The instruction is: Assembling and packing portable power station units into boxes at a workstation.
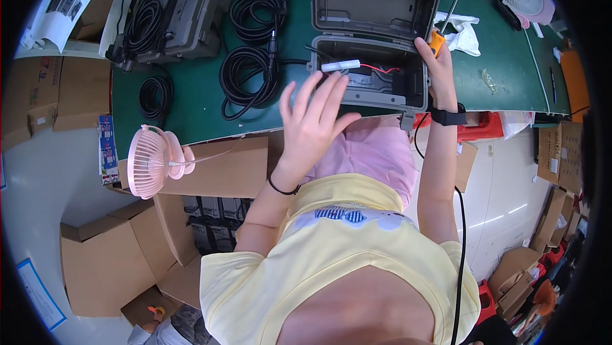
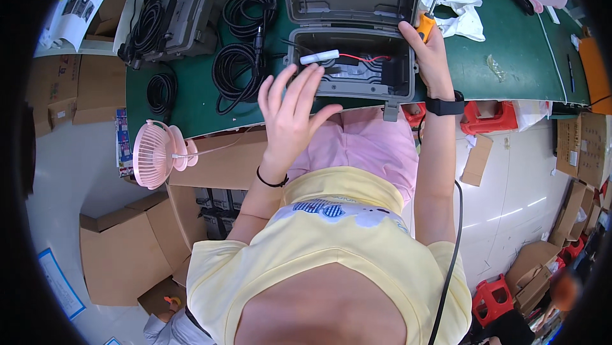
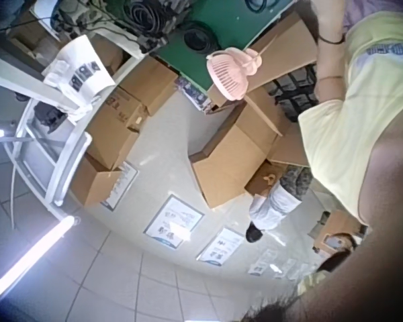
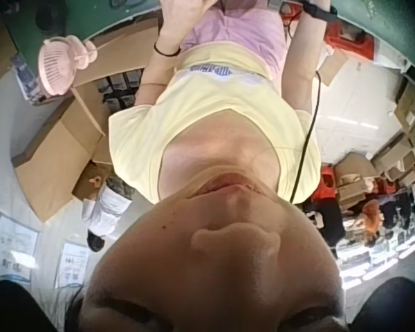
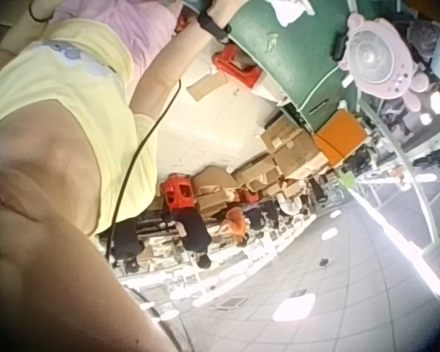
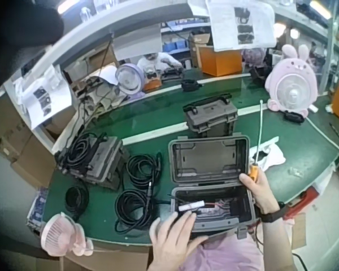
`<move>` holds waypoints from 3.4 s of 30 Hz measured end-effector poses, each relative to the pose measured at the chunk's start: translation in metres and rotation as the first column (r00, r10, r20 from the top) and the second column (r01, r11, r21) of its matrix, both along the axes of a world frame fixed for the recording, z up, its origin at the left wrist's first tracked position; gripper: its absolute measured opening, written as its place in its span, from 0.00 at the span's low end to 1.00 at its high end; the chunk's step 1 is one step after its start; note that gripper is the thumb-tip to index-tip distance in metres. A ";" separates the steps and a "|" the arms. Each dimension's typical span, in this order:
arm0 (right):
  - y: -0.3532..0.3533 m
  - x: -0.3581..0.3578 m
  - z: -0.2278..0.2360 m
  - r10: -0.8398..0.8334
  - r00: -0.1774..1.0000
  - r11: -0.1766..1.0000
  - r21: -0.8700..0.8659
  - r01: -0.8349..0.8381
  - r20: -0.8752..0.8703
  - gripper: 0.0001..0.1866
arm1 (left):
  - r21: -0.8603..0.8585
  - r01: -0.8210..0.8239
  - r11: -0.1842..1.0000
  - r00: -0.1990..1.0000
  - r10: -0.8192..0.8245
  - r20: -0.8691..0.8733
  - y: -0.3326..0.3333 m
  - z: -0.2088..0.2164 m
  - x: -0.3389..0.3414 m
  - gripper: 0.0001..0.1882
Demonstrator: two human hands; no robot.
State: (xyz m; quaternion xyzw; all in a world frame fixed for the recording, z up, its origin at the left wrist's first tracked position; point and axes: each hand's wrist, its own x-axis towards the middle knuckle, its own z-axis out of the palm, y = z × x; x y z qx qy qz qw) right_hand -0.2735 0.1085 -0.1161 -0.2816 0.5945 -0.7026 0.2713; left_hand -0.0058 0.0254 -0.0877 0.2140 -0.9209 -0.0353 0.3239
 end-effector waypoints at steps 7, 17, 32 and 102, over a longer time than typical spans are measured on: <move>0.000 -0.004 -0.008 -0.020 0.999 1.000 0.003 0.020 -0.039 0.22 | 0.006 0.122 0.992 0.992 -0.122 -0.002 -0.020 0.005 -0.007 0.28; 0.000 0.002 -0.001 0.019 1.000 0.995 0.099 -0.018 -0.010 0.22 | -0.001 0.042 0.999 0.999 -0.043 -0.027 -0.024 0.008 -0.007 0.22; -0.007 0.010 0.006 -0.002 0.967 1.000 -0.001 0.002 -0.255 0.27 | 0.035 0.005 0.999 0.992 0.000 -0.127 -0.016 0.003 0.013 0.23; 0.016 0.084 0.046 -0.036 0.999 0.982 -0.185 0.028 -0.040 0.11 | 0.501 0.337 0.797 0.807 0.029 -0.590 -0.044 0.000 -0.016 0.26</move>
